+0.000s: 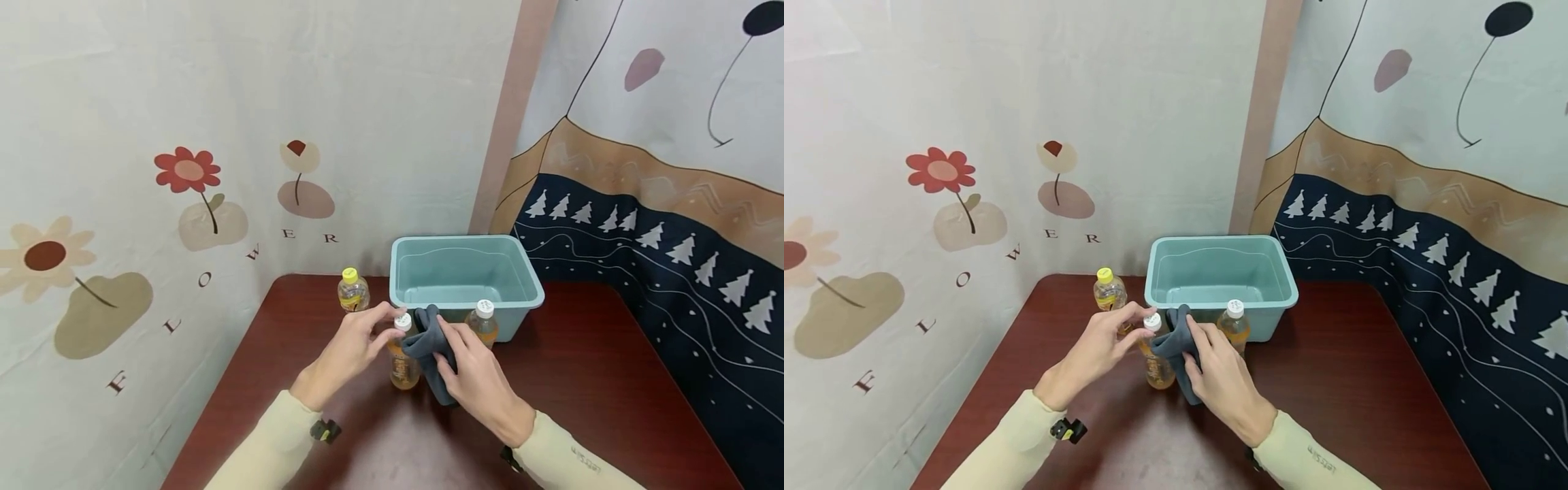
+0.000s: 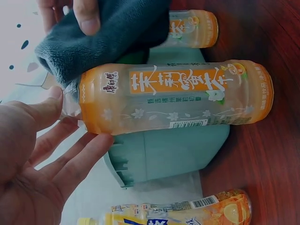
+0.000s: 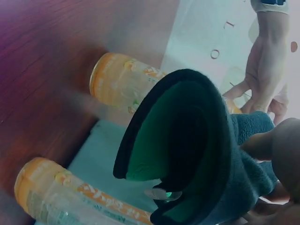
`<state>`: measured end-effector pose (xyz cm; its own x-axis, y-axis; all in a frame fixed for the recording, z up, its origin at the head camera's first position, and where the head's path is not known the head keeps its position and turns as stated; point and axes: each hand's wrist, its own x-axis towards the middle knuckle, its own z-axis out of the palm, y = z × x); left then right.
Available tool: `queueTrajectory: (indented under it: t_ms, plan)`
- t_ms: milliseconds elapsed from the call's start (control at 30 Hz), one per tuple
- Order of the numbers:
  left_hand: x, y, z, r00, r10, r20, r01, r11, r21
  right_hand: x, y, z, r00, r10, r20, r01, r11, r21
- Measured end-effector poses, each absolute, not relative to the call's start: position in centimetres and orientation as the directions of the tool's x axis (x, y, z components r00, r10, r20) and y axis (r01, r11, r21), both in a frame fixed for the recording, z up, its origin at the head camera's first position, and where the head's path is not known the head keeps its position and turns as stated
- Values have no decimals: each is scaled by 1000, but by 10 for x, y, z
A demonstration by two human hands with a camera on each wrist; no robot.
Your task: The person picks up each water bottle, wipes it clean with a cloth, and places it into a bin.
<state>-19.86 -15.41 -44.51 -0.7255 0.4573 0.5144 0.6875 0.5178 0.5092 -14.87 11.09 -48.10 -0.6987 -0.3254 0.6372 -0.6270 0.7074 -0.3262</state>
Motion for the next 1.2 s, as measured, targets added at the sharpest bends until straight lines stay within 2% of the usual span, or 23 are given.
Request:
queueTrajectory:
  t_ms: [433, 733, 833, 1067, 1200]
  plan:
    - [-198, -153, -445, -737, 485, 471, 676, 525, 517, -158, 102, -488, -735, -404, 545, -667, 578, -470]
    - [-199, -155, -440, -700, 517, 493, 714, 505, 485, -165, 91, -489, -707, -375, 599, -678, 600, -425]
    - [-201, -156, -438, -705, 522, 479, 709, 517, 480, -168, 90, -487, -702, -366, 611, -678, 606, -416]
    - [-202, -158, -437, -744, 539, 394, 666, 550, 504, -168, 91, -490, -739, -365, 566, -650, 606, -459]
    - [-202, -158, -437, -744, 541, 391, 665, 554, 500, -170, 92, -496, -729, -370, 576, -660, 603, -449]
